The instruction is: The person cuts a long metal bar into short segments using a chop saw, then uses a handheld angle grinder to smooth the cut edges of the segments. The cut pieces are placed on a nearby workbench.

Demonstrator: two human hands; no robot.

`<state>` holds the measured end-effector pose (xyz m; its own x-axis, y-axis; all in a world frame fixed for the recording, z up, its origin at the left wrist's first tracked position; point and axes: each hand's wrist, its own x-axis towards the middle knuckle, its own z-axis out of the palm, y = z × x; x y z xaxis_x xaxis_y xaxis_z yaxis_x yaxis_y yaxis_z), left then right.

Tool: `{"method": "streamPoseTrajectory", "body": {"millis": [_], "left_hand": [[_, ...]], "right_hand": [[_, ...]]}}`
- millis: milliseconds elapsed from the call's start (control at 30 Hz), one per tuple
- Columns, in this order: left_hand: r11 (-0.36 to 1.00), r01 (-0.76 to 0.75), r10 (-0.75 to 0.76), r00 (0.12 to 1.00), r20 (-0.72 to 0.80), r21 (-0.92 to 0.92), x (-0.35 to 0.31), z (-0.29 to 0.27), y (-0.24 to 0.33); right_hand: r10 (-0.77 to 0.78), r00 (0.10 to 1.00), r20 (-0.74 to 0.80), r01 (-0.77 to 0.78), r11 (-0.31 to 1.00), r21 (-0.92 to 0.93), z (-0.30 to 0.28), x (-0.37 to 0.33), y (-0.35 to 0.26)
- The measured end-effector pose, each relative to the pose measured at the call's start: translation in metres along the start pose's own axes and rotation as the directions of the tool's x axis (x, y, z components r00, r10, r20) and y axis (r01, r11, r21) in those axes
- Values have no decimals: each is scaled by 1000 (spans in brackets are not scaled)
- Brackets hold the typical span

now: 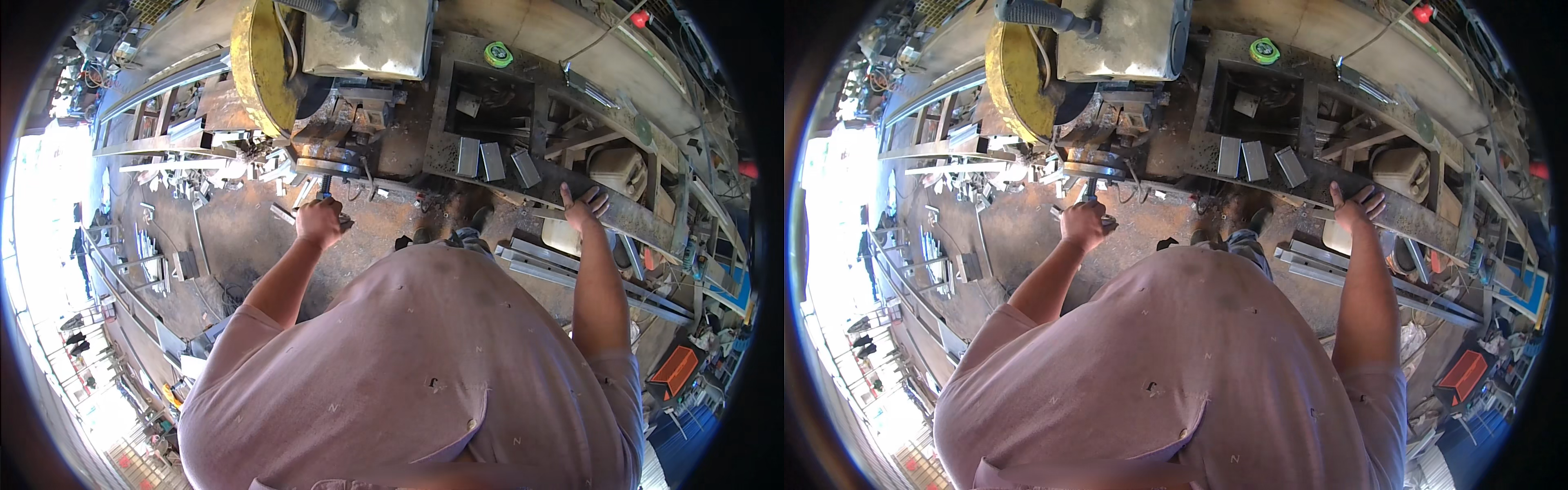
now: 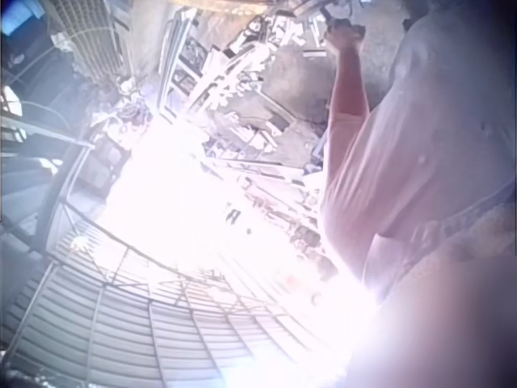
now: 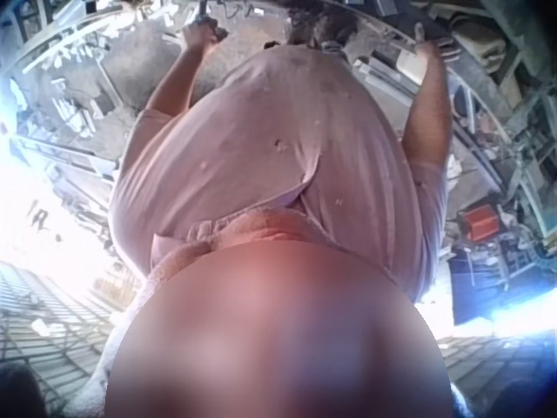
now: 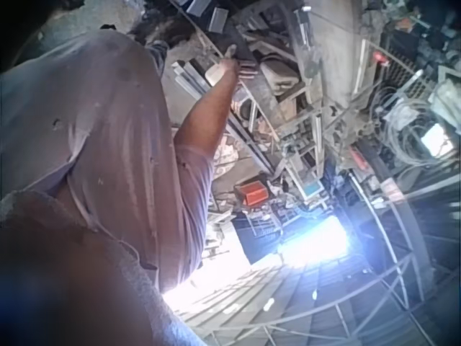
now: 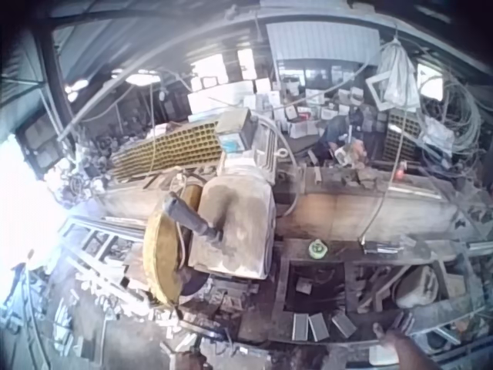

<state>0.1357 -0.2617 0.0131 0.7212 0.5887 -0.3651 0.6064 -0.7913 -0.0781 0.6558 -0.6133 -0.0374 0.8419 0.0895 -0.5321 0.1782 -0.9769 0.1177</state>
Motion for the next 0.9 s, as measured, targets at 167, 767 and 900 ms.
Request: {"method": "streamPoseTrajectory", "body": {"millis": [167,767,900], "left_hand": [[998,37,-43,992,115,55,-1,-18,8],[1000,27,-27,1000,2,2,0,-9,5],[998,49,-53,994,93,40,1,-9,6]], "right_hand": [[1,1000,9,-1,1000,18,-3,-2,-1],[18,1000,15,-19,999,49,-8,-3,-3],[1,1000,29,-3,998,58,-5,0,-1]]}}
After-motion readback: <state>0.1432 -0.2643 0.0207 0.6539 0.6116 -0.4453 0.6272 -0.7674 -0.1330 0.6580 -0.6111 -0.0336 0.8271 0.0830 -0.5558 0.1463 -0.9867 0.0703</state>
